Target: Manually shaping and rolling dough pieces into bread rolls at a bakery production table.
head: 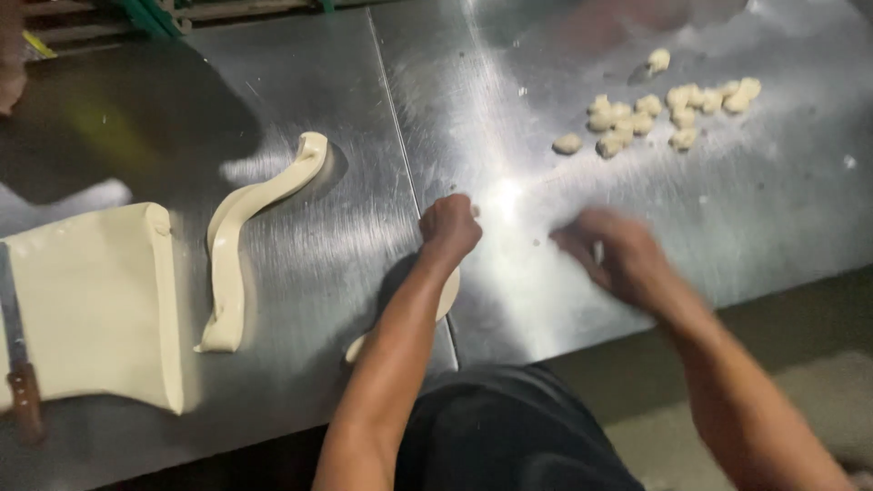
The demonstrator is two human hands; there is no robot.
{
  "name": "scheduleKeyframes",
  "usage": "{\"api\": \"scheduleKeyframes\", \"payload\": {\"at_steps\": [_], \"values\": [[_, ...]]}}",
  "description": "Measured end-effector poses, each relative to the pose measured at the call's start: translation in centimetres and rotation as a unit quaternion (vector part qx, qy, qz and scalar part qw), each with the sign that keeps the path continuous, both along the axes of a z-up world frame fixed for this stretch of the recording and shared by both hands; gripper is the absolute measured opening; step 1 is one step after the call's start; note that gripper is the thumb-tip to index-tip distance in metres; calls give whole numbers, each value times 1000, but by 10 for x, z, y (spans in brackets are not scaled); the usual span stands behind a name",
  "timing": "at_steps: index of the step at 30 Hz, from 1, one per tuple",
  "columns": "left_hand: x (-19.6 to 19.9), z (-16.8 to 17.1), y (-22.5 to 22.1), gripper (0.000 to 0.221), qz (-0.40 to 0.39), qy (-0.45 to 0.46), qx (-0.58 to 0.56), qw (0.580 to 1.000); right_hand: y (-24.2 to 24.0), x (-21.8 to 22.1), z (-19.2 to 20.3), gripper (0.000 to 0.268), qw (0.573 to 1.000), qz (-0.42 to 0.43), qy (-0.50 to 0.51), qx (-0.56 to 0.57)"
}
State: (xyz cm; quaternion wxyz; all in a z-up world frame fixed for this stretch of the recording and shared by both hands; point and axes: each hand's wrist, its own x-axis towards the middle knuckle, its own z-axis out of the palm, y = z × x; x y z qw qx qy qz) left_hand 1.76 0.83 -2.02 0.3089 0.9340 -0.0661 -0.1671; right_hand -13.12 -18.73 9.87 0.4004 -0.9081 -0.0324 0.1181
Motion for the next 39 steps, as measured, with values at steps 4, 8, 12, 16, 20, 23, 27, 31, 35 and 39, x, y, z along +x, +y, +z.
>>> {"api": "scheduleKeyframes", "payload": {"at_steps": [4, 8, 12, 16, 20, 23, 27, 31, 35, 39], "values": [[-19, -14, -19, 69, -112, -121, -122, 979, 20, 36, -28, 28, 991, 10, -132, 12], [-48, -4, -14, 59, -150, -154, -350, 912, 15, 41, -23, 23, 980, 16, -200, 9], [-58, 10, -11, 16, -114, -5, -357, 927, 14, 44, -2, 12, 981, -141, -121, 52], [-65, 21, -36, 17, -110, -94, -290, 946, 18, 42, -33, 16, 967, -84, -233, 65], [-72, 52, -52, 13, -129, -127, -174, 968, 21, 44, -50, 27, 960, -59, -272, 34], [-68, 63, -53, 12, -103, -126, -101, 981, 18, 53, -59, 33, 963, -153, -223, 13], [-57, 39, -53, 16, -95, -170, -22, 981, 8, 65, -85, 40, 978, -178, -95, 55], [-24, -19, -30, 28, -108, -189, 33, 975, 23, 37, -73, 38, 970, -105, 139, 170], [3, -45, 2, 15, -9, -26, 75, 997, 33, 14, -42, 21, 977, 202, -18, 65], [-20, -39, -4, 76, -88, -78, -60, 991, 21, 69, -22, 28, 870, 130, -422, -219]]}}
